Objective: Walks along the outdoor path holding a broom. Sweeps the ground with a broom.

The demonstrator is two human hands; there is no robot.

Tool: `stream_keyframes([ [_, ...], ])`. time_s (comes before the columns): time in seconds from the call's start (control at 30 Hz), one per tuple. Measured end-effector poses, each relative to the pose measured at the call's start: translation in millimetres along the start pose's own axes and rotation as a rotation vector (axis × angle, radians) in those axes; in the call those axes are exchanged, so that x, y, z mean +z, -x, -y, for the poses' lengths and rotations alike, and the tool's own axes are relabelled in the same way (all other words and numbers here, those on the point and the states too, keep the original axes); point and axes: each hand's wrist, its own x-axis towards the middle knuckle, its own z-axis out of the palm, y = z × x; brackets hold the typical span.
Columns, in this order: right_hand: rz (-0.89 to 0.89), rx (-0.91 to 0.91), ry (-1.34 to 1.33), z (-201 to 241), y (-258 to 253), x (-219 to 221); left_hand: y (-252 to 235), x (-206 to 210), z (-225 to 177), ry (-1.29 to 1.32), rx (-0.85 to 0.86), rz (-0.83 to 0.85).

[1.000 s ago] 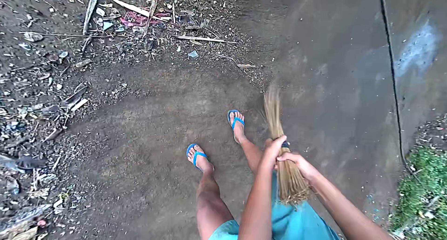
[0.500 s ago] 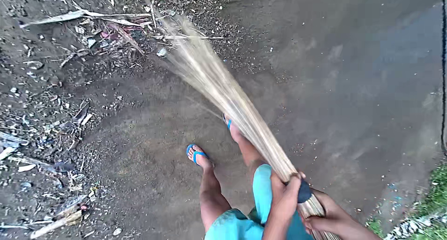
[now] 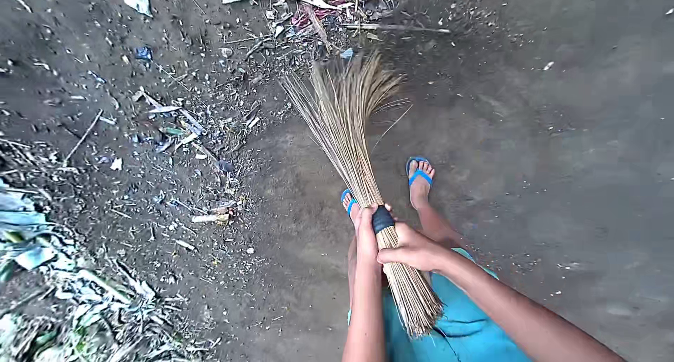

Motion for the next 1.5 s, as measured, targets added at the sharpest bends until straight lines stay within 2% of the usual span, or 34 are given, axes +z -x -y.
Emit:
stream_keyframes([
  [0.07,0.014,-0.055,-0.135,3.2,25.2,-9.7,16.0,28.8,-5.0,-0.126,0.065,-0.046],
  [0.13,-0.063,-0.113,-0.249,-8.8,62.4,-33.7,29.8,67.3,10.6,-0.254,0.078,-0.019],
  [0.23,-0.355,-0.181,-0.117,-38.6,117.5,-61.9,45.2,111.0,53.0,-0.216,-0.055,0.139],
  [0.33,-0.683,-0.123,-0.012,-51.0,156.3,-58.1,47.5,144.5,88.1,-0.176,-0.26,0.356],
  [0.43,-0.918,-0.05,-0.132,-36.5,147.1,-51.3,22.2,167.8,94.5,-0.35,-0.48,0.595],
  [0.5,-1.032,-0.016,-0.207,-23.2,106.6,-46.1,-7.4,163.8,73.9,-0.498,-0.575,0.648],
  [0.57,-0.973,-0.007,-0.194,-0.2,50.5,-32.4,-40.9,129.4,36.9,-0.507,-0.543,0.582],
  [0.63,-0.699,0.051,-0.002,21.2,-3.8,-8.9,-64.1,58.3,5.6,-0.29,-0.406,0.404],
  [0.73,-0.265,0.116,0.344,49.3,-79.5,45.8,-67.7,-47.8,-52.4,0.107,-0.136,0.177],
  [0.8,-0.098,0.089,0.418,72.3,-104.2,79.7,-55.4,-73.4,-100.6,0.161,0.0,0.045],
  [0.87,-0.036,0.034,0.331,82.6,-103.3,94.0,-41.0,-66.5,-133.0,0.086,0.047,-0.071],
  [0.93,-0.05,-0.025,0.093,85.3,-83.1,87.6,-33.4,-40.1,-141.0,-0.035,0.045,-0.12],
  [1.0,-0.141,-0.043,-0.087,86.0,-45.8,75.4,-25.4,-8.3,-130.5,-0.133,0.01,-0.07],
  [1.07,-0.334,-0.053,-0.094,80.0,0.6,70.0,-7.8,21.4,-110.1,-0.145,-0.085,0.078],
  [1.13,-0.602,-0.033,-0.037,69.7,44.1,79.7,13.1,44.7,-87.4,-0.099,-0.235,0.266],
  [1.23,-0.972,0.098,-0.13,71.7,65.8,95.8,17.3,72.2,-57.1,-0.097,-0.501,0.502],
  [1.3,-1.142,0.135,-0.224,72.8,37.9,86.5,-13.8,82.1,-46.0,-0.231,-0.664,0.625],
  [1.37,-1.168,0.103,-0.275,73.7,-15.4,70.6,-67.0,75.2,-54.1,-0.439,-0.721,0.708],
  [1.43,-1.025,0.027,-0.26,81.6,-79.1,63.0,-121.1,46.0,-87.2,-0.503,-0.61,0.645],
  [1.5,-0.759,-0.01,-0.088,105.0,-137.6,64.4,-159.8,3.2,-131.4,-0.307,-0.385,0.458],
])
